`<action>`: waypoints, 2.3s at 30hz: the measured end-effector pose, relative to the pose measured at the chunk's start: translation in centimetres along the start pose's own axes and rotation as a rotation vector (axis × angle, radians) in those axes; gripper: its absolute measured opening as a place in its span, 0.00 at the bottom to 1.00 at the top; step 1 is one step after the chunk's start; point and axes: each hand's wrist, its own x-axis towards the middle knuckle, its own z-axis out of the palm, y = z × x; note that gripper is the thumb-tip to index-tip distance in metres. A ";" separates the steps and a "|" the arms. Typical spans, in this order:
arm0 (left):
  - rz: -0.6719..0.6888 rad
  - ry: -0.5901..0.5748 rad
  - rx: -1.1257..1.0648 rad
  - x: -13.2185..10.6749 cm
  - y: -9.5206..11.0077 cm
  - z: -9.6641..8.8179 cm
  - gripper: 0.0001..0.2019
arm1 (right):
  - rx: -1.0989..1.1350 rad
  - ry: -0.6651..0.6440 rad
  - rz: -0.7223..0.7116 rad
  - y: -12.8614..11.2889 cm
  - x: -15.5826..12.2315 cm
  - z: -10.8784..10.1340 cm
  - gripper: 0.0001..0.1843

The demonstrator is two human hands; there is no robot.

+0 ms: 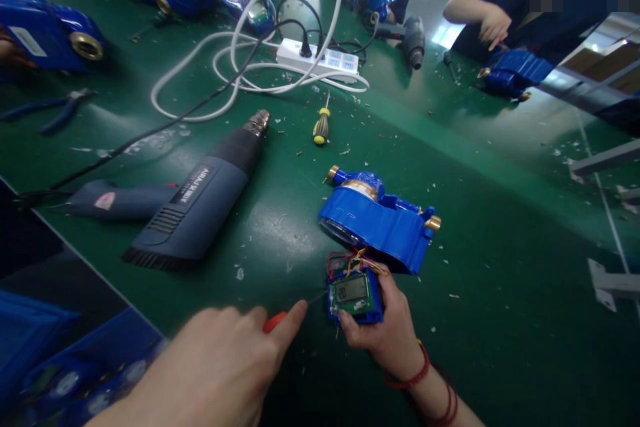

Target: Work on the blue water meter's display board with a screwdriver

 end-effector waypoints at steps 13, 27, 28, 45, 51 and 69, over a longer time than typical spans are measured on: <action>0.019 0.243 -0.433 -0.7 -0.7 5.0 0.22 | 0.018 -0.083 0.062 0.4 0.5 -0.3 0.31; 0.163 -0.053 -0.219 2.0 -4.1 -3.1 0.21 | 0.034 -0.082 0.077 0.4 0.3 -0.4 0.31; 0.178 -0.044 -0.266 2.1 -4.5 -2.8 0.20 | 0.020 -0.072 0.072 0.5 0.3 -0.4 0.30; 0.101 0.186 -0.667 0.2 -2.5 6.0 0.21 | -0.073 -0.028 -0.011 0.7 0.6 -0.4 0.29; 0.101 0.197 -0.535 0.0 -2.5 5.1 0.21 | -0.054 -0.045 -0.029 0.8 0.5 -0.3 0.30; 0.234 0.146 -0.597 1.6 -5.7 2.0 0.21 | -0.168 0.006 -0.043 1.4 0.3 0.0 0.28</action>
